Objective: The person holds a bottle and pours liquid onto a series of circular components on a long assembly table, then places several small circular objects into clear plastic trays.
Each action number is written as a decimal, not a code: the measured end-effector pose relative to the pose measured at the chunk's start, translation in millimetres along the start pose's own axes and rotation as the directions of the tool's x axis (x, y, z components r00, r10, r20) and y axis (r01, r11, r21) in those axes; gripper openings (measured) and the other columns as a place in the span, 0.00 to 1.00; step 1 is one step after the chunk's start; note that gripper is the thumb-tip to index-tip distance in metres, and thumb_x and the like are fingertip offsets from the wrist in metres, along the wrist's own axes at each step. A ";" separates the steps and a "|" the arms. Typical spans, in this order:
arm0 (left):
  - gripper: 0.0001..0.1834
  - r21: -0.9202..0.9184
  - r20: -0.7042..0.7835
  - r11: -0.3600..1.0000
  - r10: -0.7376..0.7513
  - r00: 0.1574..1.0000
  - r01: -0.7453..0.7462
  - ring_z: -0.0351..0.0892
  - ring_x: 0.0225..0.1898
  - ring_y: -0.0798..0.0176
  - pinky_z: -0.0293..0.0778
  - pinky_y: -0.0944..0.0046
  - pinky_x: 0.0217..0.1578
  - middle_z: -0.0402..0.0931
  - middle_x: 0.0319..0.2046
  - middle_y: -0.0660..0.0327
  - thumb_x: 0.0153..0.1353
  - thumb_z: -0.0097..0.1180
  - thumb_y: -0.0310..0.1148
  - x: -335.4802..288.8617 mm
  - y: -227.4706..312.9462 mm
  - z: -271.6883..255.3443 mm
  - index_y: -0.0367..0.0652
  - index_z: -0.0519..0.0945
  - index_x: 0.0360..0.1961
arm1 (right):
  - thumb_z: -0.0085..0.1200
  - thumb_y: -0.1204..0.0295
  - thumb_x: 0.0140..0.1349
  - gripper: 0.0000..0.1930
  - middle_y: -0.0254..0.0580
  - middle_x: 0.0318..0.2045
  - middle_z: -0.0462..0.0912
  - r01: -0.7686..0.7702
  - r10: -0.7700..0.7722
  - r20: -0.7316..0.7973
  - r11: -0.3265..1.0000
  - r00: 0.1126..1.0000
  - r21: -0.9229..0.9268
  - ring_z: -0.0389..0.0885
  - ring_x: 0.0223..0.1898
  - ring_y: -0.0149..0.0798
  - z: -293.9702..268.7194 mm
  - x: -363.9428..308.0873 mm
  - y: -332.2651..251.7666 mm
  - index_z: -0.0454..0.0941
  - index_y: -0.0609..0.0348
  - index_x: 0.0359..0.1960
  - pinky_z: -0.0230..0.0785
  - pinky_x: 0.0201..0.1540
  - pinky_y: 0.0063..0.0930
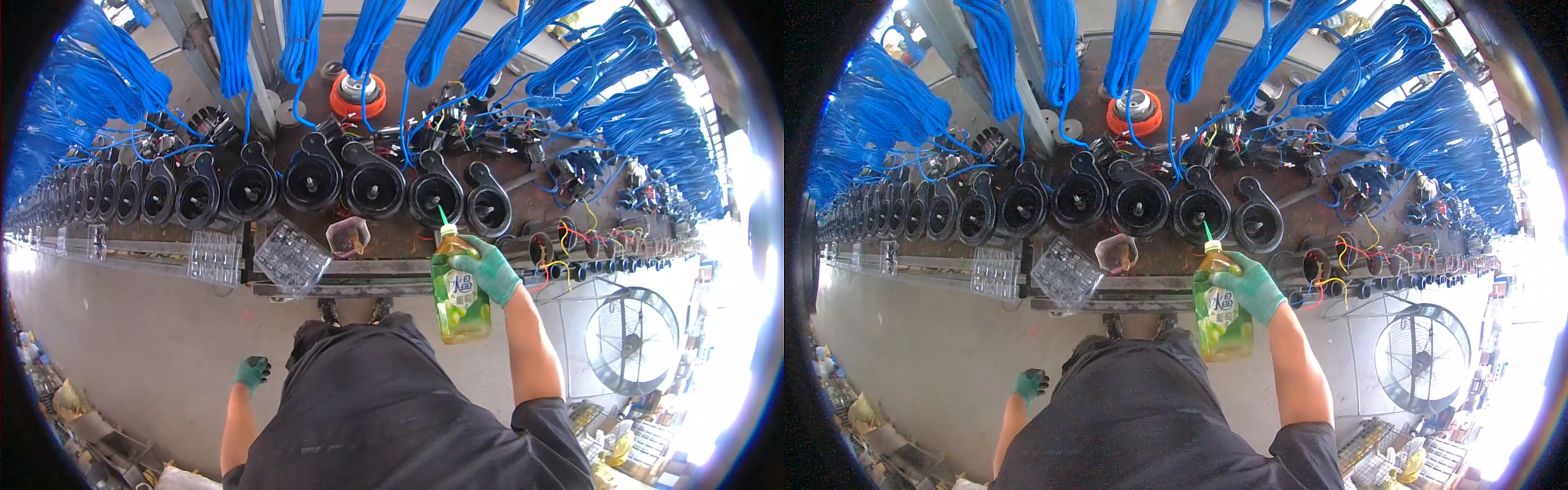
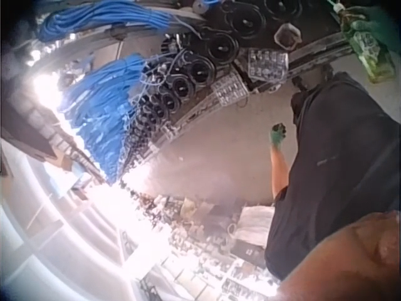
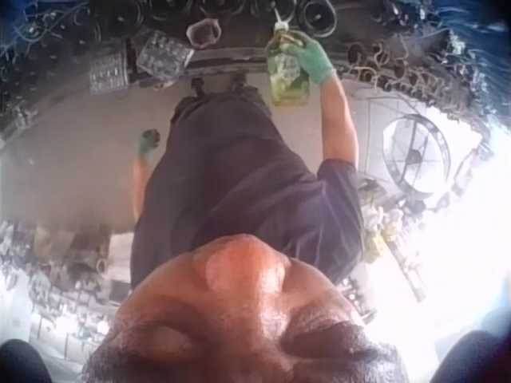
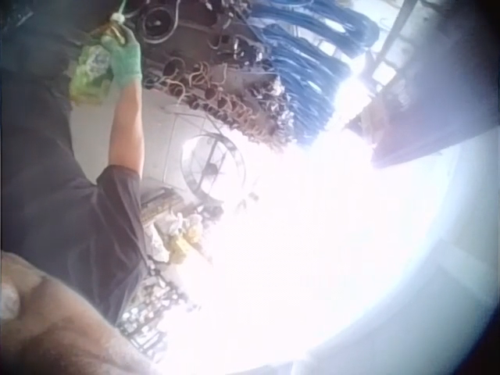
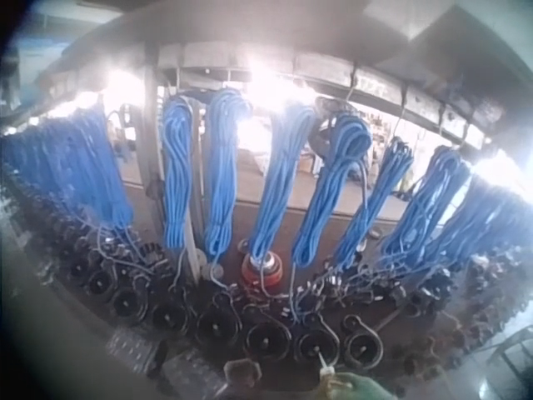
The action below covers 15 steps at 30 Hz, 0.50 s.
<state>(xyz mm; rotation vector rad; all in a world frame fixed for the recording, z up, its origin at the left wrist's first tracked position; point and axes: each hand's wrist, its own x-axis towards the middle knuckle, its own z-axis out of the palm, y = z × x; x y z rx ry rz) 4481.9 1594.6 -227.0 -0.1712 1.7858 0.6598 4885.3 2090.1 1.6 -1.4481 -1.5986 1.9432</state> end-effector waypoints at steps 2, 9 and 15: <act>0.11 -0.054 0.032 0.998 -0.019 0.999 0.021 0.85 0.36 0.62 0.79 0.56 0.36 0.86 0.38 0.64 0.74 0.59 0.40 4.9 -4.3 -2.5 0.46 0.82 0.49 | 0.66 0.73 0.65 0.26 0.38 0.48 0.87 0.010 -0.010 0.006 0.999 1.000 -0.048 0.83 0.45 0.28 -1.5 -0.2 -4.0 0.76 0.62 0.65 0.78 0.49 0.27; 0.11 0.025 -0.004 0.999 0.026 1.000 -0.026 0.85 0.36 0.62 0.78 0.58 0.34 0.86 0.38 0.63 0.74 0.59 0.39 0.7 0.9 8.3 0.46 0.82 0.50 | 0.66 0.73 0.65 0.28 0.39 0.50 0.86 0.050 -0.045 0.053 0.993 0.998 -0.107 0.83 0.47 0.28 -8.9 3.0 -2.8 0.75 0.61 0.67 0.78 0.52 0.27; 0.10 0.030 -0.001 0.997 0.071 0.997 -0.071 0.85 0.37 0.61 0.78 0.56 0.35 0.86 0.39 0.62 0.74 0.59 0.38 3.3 11.5 12.9 0.46 0.81 0.50 | 0.67 0.71 0.65 0.30 0.39 0.51 0.86 0.093 -0.091 0.037 0.995 0.995 -0.047 0.82 0.48 0.29 -11.8 -0.3 13.6 0.73 0.61 0.68 0.77 0.53 0.28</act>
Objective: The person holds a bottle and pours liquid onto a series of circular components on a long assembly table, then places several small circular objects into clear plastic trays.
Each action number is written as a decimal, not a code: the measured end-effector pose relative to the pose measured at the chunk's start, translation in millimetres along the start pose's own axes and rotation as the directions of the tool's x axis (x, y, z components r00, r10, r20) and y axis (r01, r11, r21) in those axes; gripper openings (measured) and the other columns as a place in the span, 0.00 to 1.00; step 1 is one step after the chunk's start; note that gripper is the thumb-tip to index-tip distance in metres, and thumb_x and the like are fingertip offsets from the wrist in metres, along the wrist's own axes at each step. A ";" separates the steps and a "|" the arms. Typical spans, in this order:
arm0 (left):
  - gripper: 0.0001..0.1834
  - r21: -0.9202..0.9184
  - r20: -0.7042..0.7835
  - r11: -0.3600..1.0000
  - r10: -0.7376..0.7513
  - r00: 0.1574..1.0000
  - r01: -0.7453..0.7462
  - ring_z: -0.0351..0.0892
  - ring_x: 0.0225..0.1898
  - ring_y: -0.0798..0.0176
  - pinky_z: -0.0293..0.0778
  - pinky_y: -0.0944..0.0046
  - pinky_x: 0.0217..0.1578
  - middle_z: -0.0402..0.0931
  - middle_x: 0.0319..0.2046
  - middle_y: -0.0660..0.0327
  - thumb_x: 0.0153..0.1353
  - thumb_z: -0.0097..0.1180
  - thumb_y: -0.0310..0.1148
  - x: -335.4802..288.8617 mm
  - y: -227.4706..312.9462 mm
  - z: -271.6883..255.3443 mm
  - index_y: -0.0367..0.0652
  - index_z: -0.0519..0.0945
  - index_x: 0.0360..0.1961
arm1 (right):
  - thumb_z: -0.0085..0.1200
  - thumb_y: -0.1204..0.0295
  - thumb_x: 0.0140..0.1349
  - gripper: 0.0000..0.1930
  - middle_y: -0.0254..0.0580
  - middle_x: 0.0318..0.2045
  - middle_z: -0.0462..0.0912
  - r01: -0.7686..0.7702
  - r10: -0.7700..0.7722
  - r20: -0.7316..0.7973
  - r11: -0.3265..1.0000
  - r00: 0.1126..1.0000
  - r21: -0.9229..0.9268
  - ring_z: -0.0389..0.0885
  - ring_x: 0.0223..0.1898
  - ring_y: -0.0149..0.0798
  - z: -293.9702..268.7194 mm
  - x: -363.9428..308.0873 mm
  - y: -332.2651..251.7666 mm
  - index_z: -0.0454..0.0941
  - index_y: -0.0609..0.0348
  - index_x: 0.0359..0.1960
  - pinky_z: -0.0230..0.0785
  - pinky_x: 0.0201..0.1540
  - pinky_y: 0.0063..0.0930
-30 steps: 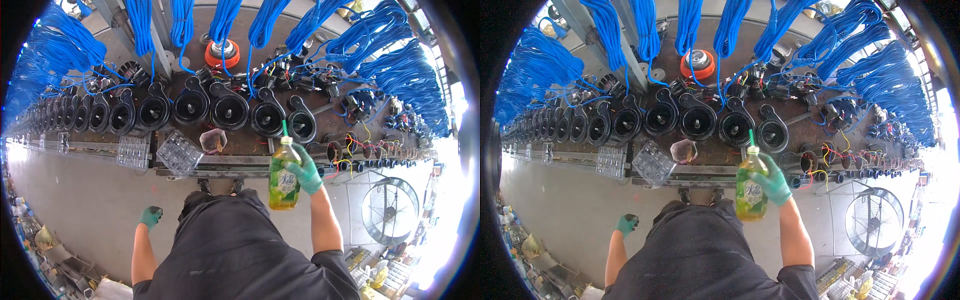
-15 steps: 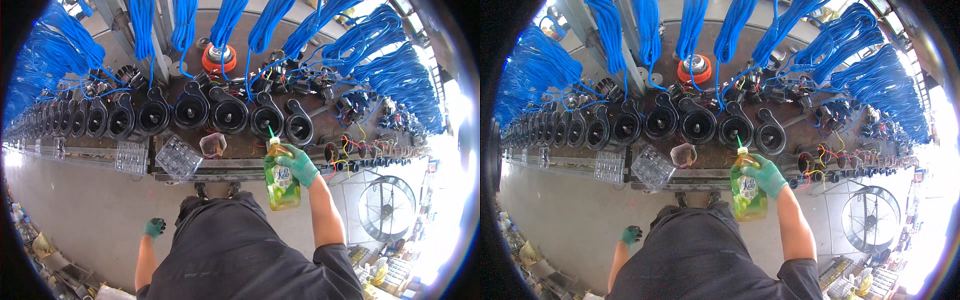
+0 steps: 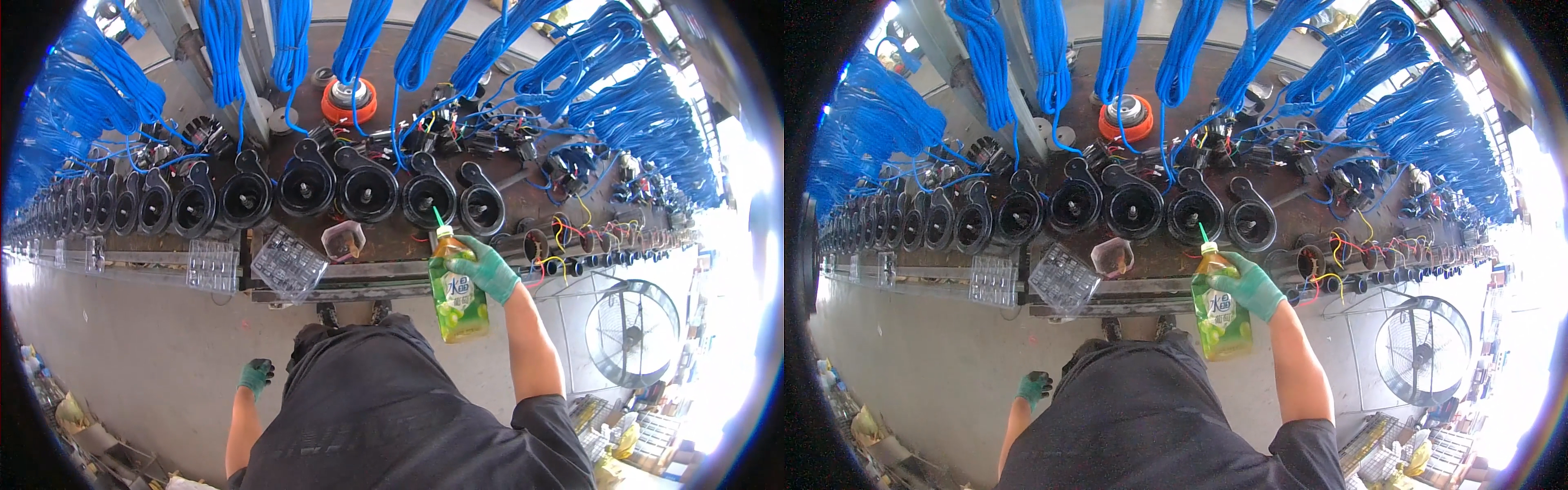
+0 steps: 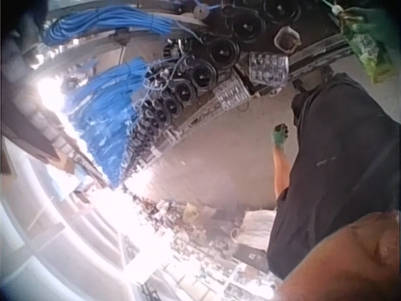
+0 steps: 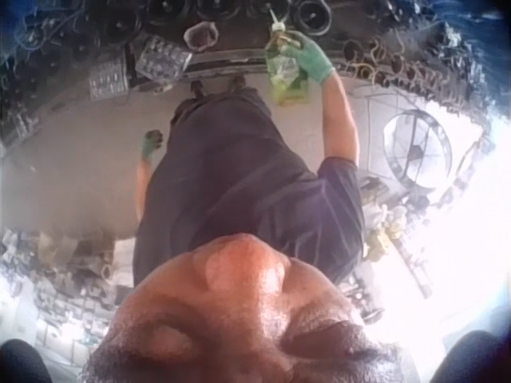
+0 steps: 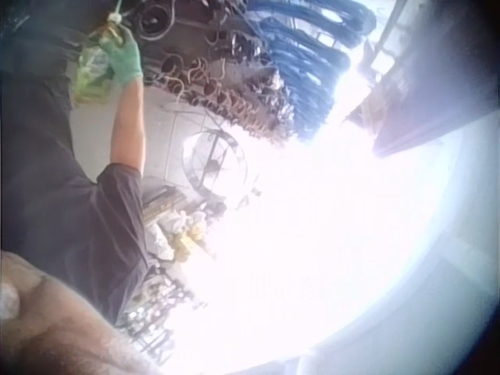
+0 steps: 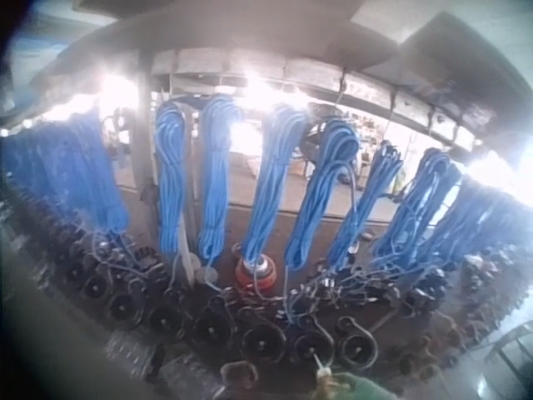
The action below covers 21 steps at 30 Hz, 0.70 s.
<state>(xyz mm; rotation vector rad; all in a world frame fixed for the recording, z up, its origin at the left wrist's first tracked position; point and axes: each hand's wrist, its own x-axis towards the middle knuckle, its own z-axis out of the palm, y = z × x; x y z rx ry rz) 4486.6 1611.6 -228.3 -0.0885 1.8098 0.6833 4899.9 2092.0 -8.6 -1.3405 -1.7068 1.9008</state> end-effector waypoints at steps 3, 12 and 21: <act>0.10 -0.022 -0.014 1.000 -0.008 1.000 0.007 0.85 0.37 0.61 0.78 0.56 0.35 0.86 0.40 0.61 0.74 0.59 0.37 -0.2 -7.2 -0.1 0.46 0.81 0.50 | 0.69 0.70 0.64 0.32 0.40 0.52 0.85 -0.024 0.033 -0.105 0.996 0.994 0.088 0.82 0.49 0.30 -1.3 -16.1 10.6 0.72 0.62 0.69 0.77 0.54 0.28; 0.09 -0.052 -0.034 0.992 -0.113 0.993 0.111 0.85 0.34 0.59 0.77 0.55 0.33 0.87 0.38 0.61 0.72 0.62 0.37 5.6 -23.6 -5.8 0.47 0.81 0.48 | 0.63 0.73 0.66 0.28 0.43 0.48 0.86 -0.024 0.141 -0.318 0.938 0.938 0.346 0.86 0.44 0.32 -12.7 -42.4 20.5 0.72 0.68 0.66 0.81 0.47 0.28; 0.09 -0.071 -0.002 0.994 -0.082 0.997 0.082 0.86 0.36 0.59 0.78 0.55 0.34 0.87 0.39 0.60 0.73 0.61 0.37 6.6 -14.0 5.1 0.47 0.80 0.49 | 0.64 0.73 0.65 0.26 0.42 0.45 0.87 -0.053 0.162 -0.291 0.935 0.943 0.350 0.87 0.40 0.33 -24.4 -35.7 20.4 0.74 0.68 0.64 0.82 0.44 0.27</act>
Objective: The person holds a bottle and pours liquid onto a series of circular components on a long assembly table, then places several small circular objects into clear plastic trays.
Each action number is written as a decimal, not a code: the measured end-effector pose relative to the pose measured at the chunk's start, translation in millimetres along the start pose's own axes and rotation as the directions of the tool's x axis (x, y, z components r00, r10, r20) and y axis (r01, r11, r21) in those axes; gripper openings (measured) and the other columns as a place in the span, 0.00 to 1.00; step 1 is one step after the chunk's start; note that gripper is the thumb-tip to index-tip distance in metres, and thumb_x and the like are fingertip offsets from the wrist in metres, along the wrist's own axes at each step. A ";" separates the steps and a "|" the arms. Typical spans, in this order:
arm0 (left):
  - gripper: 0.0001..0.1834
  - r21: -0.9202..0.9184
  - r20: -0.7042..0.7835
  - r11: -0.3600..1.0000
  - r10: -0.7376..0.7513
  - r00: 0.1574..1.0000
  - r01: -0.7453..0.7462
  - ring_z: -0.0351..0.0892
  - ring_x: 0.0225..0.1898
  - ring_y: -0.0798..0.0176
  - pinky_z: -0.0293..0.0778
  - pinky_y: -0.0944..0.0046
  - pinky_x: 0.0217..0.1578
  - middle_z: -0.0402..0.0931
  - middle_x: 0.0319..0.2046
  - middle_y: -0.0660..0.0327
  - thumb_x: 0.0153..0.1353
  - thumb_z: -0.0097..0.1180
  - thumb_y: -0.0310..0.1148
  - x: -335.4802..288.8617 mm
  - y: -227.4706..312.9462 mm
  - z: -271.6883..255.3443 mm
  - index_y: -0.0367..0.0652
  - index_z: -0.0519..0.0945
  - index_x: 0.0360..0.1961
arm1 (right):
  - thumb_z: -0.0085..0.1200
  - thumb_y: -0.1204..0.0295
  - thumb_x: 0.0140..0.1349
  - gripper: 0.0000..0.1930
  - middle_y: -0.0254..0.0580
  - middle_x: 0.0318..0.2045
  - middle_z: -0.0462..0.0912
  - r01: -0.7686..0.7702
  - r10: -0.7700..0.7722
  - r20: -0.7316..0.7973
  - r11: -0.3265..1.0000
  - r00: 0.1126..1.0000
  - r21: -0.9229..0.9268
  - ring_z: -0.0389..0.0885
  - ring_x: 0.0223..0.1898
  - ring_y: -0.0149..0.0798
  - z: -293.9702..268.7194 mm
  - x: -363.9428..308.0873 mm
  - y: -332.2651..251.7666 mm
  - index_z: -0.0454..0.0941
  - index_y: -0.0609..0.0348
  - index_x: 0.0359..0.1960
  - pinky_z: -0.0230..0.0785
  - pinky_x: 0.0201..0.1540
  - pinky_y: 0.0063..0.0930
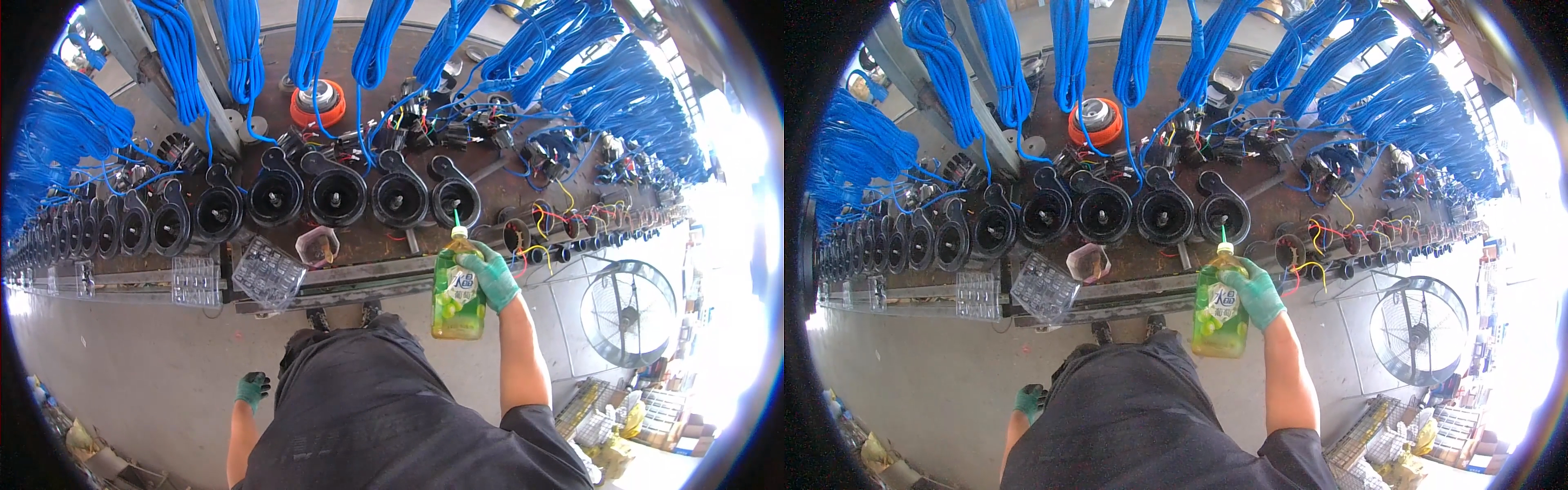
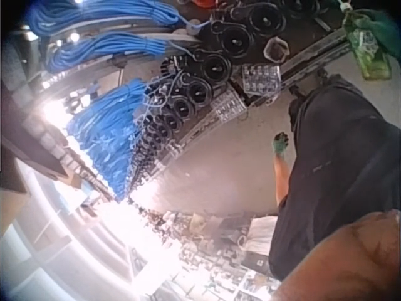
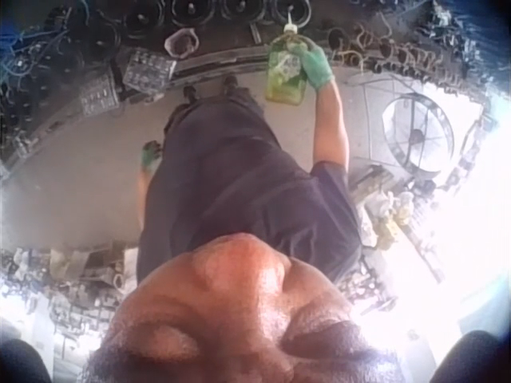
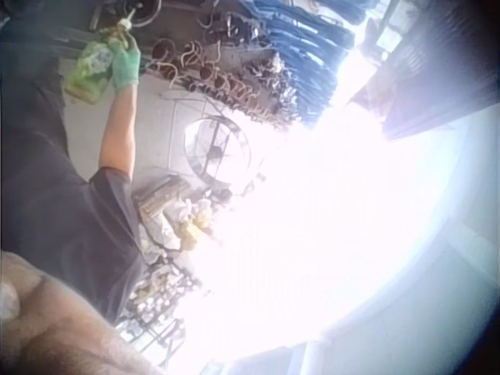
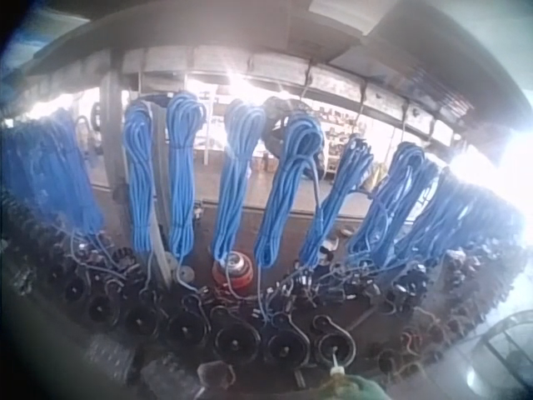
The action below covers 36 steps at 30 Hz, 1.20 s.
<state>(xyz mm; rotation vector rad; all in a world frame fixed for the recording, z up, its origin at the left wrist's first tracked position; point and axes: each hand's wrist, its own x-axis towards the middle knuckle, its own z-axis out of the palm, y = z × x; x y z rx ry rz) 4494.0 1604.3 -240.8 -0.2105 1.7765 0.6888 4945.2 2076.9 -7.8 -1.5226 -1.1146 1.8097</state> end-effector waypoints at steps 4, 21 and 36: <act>0.11 -0.191 0.165 0.981 0.007 0.986 0.025 0.86 0.36 0.58 0.78 0.54 0.35 0.87 0.40 0.60 0.73 0.60 0.37 41.9 -47.9 -24.7 0.47 0.80 0.51 | 0.65 0.73 0.65 0.27 0.42 0.47 0.86 0.010 -0.009 0.047 1.000 0.999 -0.024 0.86 0.43 0.33 -0.2 -0.5 -7.3 0.74 0.68 0.65 0.81 0.47 0.28; 0.11 -0.169 -0.021 0.985 -0.041 0.999 0.037 0.85 0.36 0.57 0.80 0.54 0.35 0.85 0.40 0.57 0.74 0.58 0.37 -8.0 -51.9 1.7 0.44 0.78 0.51 | 0.64 0.77 0.63 0.29 0.39 0.54 0.83 0.545 -0.640 -0.238 0.756 0.730 -0.363 0.81 0.52 0.32 -84.4 49.3 -106.3 0.71 0.60 0.67 0.76 0.55 0.29; 0.12 -0.503 -0.304 0.864 -0.178 0.936 0.001 0.86 0.35 0.58 0.81 0.59 0.31 0.86 0.38 0.55 0.73 0.59 0.34 -167.5 -138.4 49.4 0.39 0.79 0.52 | 0.69 0.67 0.58 0.18 0.40 0.41 0.89 0.398 -0.935 -0.221 0.322 0.278 -0.859 0.88 0.40 0.39 -99.2 339.0 -93.6 0.84 0.56 0.49 0.82 0.49 0.34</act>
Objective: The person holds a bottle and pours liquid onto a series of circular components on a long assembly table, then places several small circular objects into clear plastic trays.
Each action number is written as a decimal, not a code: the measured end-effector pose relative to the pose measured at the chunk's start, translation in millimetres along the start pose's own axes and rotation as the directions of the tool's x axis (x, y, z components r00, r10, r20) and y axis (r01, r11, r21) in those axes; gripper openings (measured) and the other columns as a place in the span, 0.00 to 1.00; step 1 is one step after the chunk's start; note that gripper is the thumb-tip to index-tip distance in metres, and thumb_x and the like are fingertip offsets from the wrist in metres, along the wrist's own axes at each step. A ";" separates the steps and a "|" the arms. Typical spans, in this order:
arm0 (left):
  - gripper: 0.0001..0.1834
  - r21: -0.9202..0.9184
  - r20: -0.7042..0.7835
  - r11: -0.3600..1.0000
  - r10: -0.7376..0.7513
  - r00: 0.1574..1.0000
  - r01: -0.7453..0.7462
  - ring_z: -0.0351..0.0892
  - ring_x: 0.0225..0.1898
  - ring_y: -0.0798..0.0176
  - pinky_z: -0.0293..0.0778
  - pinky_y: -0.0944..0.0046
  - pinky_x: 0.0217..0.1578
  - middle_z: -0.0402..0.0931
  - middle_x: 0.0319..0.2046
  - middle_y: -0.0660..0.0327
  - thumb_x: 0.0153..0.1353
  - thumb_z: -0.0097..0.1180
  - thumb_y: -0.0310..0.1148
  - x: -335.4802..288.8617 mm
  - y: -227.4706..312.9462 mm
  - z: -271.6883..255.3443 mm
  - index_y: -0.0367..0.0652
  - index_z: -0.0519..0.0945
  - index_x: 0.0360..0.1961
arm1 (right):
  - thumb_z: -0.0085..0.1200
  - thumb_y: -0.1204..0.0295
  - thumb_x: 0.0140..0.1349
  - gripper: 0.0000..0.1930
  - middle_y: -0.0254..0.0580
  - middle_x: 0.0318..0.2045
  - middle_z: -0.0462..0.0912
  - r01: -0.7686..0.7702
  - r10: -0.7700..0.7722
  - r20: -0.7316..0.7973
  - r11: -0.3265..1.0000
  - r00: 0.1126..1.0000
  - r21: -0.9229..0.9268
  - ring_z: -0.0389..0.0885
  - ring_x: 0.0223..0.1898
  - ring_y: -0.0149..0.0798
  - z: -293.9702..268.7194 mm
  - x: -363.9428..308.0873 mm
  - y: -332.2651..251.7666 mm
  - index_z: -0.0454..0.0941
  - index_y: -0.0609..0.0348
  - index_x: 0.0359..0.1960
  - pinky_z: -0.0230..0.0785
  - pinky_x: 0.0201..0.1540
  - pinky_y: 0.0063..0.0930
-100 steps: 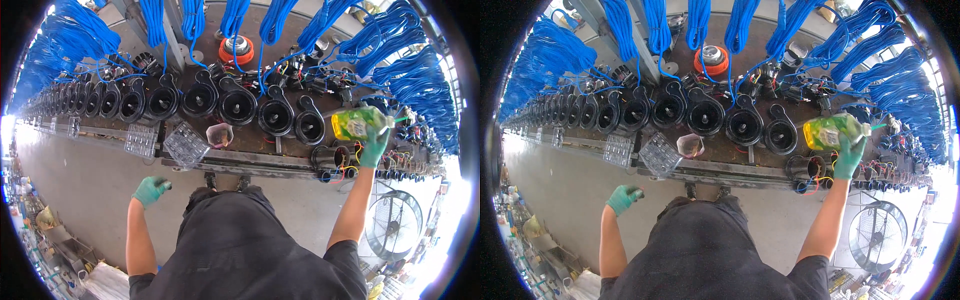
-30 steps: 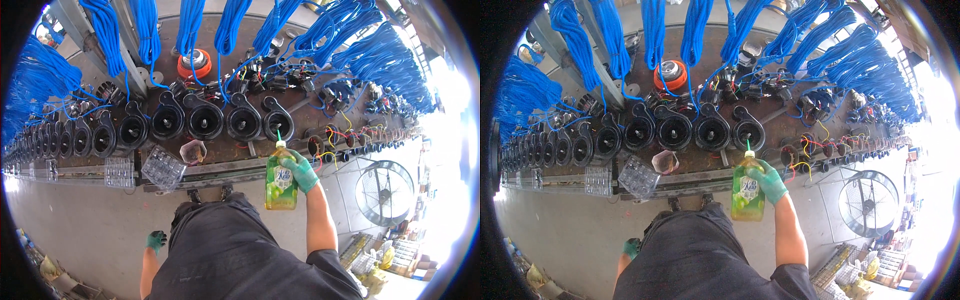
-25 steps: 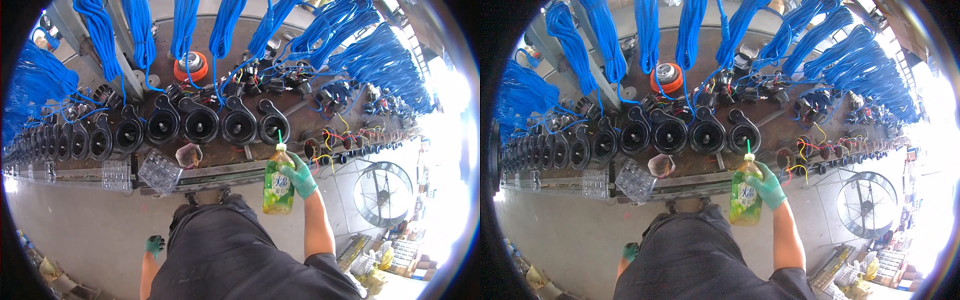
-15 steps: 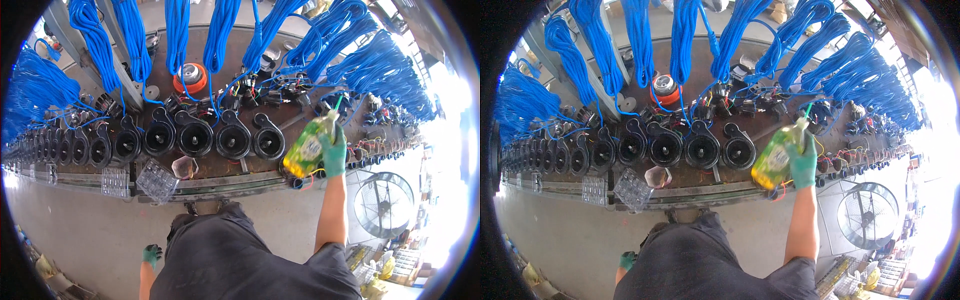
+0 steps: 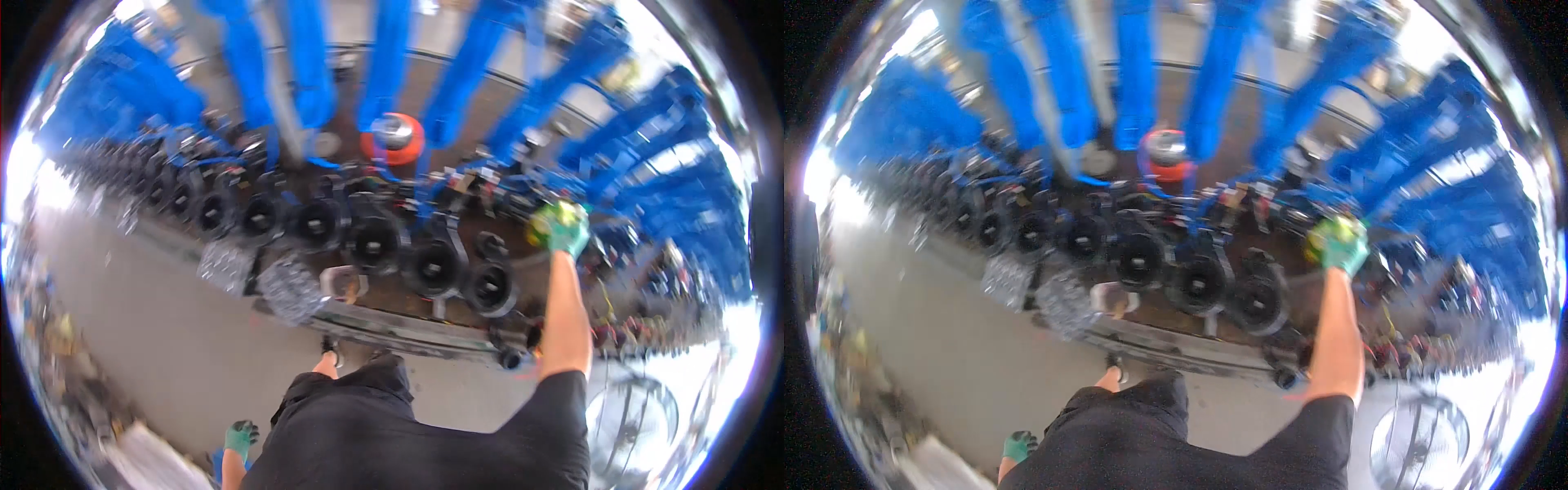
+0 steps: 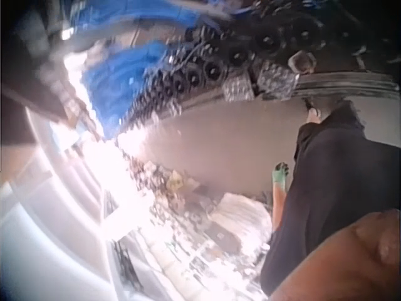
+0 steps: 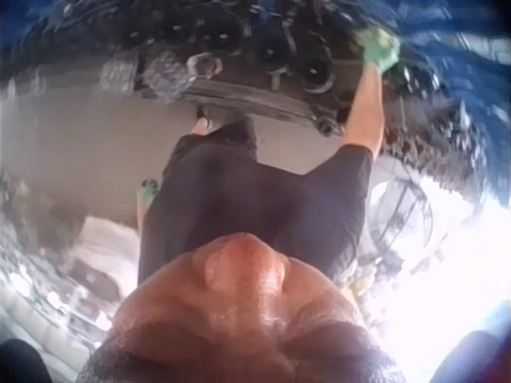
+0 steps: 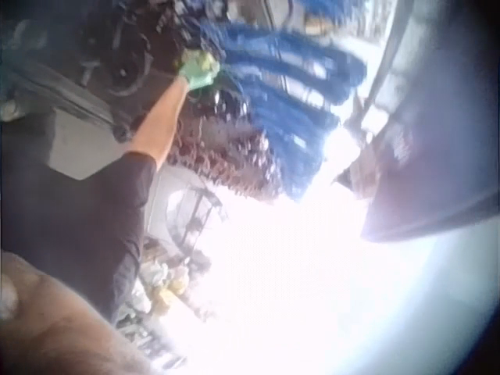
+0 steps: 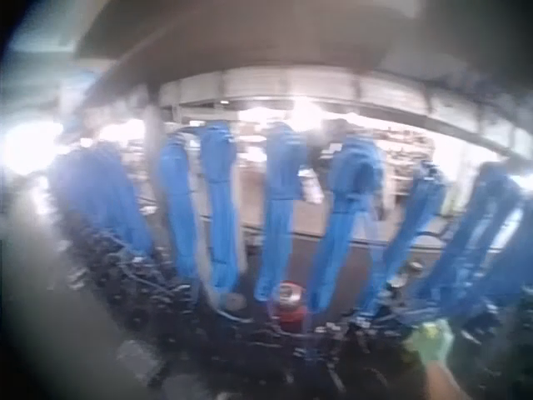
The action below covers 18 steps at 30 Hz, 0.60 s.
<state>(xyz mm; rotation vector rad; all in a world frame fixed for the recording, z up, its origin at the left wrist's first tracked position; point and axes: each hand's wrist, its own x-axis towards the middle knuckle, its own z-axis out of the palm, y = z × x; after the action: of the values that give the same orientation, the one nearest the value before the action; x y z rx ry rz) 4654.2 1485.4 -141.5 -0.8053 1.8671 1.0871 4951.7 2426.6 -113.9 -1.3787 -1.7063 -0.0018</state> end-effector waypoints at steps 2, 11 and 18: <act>0.12 0.198 -0.054 0.980 0.021 0.998 -0.010 0.86 0.36 0.61 0.80 0.60 0.35 0.87 0.40 0.57 0.73 0.57 0.33 -41.8 20.7 18.9 0.38 0.81 0.51 | 0.61 0.59 0.65 0.18 0.43 0.41 0.88 -0.324 0.227 0.247 0.809 0.942 0.490 0.88 0.39 0.44 7.6 -5.6 46.1 0.81 0.55 0.52 0.84 0.44 0.42; 0.15 0.093 -0.020 0.996 -0.016 1.000 0.018 0.86 0.43 0.61 0.80 0.59 0.42 0.88 0.45 0.58 0.74 0.58 0.37 -4.3 -27.1 -14.5 0.41 0.82 0.55 | 0.68 0.63 0.66 0.32 0.46 0.58 0.81 -0.176 0.200 0.209 0.976 0.957 -0.128 0.82 0.52 0.45 14.0 41.3 168.9 0.69 0.66 0.66 0.75 0.59 0.39; 0.18 0.020 0.011 0.999 -0.040 0.999 0.040 0.86 0.49 0.58 0.81 0.57 0.48 0.85 0.51 0.56 0.76 0.55 0.38 55.8 -35.7 -88.4 0.39 0.79 0.60 | 0.56 0.63 0.75 0.22 0.42 0.58 0.83 -0.429 0.287 0.325 0.692 0.901 0.580 0.79 0.56 0.40 -119.6 -56.5 -126.1 0.76 0.63 0.65 0.69 0.63 0.35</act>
<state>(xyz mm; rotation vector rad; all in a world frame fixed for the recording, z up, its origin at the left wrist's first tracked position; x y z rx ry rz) 4628.7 1384.1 -177.5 -0.8202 1.8415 1.0450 4927.0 2274.4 -15.6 -1.1713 -1.3601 0.9114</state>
